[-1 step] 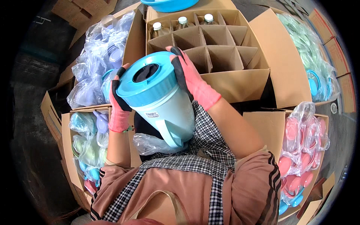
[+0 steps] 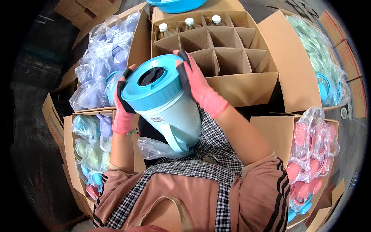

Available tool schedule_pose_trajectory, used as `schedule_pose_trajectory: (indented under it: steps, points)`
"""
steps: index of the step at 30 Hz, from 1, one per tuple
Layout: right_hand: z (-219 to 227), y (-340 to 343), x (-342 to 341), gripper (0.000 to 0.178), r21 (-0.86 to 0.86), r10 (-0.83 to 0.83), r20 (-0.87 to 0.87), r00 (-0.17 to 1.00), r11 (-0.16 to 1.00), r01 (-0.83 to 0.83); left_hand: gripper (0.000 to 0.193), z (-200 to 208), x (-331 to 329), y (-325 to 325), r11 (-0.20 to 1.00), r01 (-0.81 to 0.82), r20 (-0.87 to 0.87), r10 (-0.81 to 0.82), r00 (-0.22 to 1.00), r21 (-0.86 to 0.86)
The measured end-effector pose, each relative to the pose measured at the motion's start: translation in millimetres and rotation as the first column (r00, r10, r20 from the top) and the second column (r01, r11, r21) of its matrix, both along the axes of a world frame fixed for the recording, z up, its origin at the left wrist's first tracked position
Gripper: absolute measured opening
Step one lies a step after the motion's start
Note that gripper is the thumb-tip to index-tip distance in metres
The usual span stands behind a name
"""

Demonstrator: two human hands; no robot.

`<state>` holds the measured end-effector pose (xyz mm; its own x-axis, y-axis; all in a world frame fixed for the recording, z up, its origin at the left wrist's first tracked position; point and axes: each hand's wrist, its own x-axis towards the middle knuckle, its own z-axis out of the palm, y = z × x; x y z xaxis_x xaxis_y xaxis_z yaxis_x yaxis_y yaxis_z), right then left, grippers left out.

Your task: The person sits on the floor in a warehouse and packs plastic pitchers into cardboard boxes. They remove pitchers from plastic bags, inspect them, and place them into boxes. The person also handles the lids and inner components of the pitchers, ensuring they are assembled correctly before placing them into the packaging.

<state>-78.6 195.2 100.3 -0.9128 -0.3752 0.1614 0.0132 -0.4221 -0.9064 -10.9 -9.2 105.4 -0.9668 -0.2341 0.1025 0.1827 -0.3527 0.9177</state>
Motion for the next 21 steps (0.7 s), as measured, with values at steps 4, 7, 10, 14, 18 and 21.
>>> schedule_pose_trajectory:
  steps: [4,7,10,14,18,21]
  points:
    - [32,10,54,0.04,0.412,-0.056,-0.556,0.829,0.848,0.334,0.044,-9,-8,-29,0.981,0.099,0.163,-0.126,0.978,0.164]
    - [27,20,18,0.041,0.175,-0.155,-0.191,0.969,0.966,0.189,0.042,11,4,-23,0.86,-0.288,0.018,0.325,0.946,-0.421]
    - [26,8,-12,0.053,0.115,-0.077,0.006,0.997,0.99,0.076,0.059,26,27,18,0.841,-0.316,-0.149,0.278,0.949,-0.439]
    - [19,2,24,0.035,0.16,-0.067,-0.124,0.99,0.983,0.086,0.057,27,27,24,0.89,-0.205,-0.11,0.175,0.978,-0.407]
    - [-18,20,3,0.028,0.228,-0.053,-0.071,0.996,0.971,0.068,0.052,22,22,7,0.916,-0.171,-0.005,0.182,0.983,-0.362]
    - [17,2,-29,0.046,0.129,-0.127,0.111,0.986,0.985,0.113,0.051,24,36,26,0.883,-0.242,-0.098,0.221,0.97,-0.401]
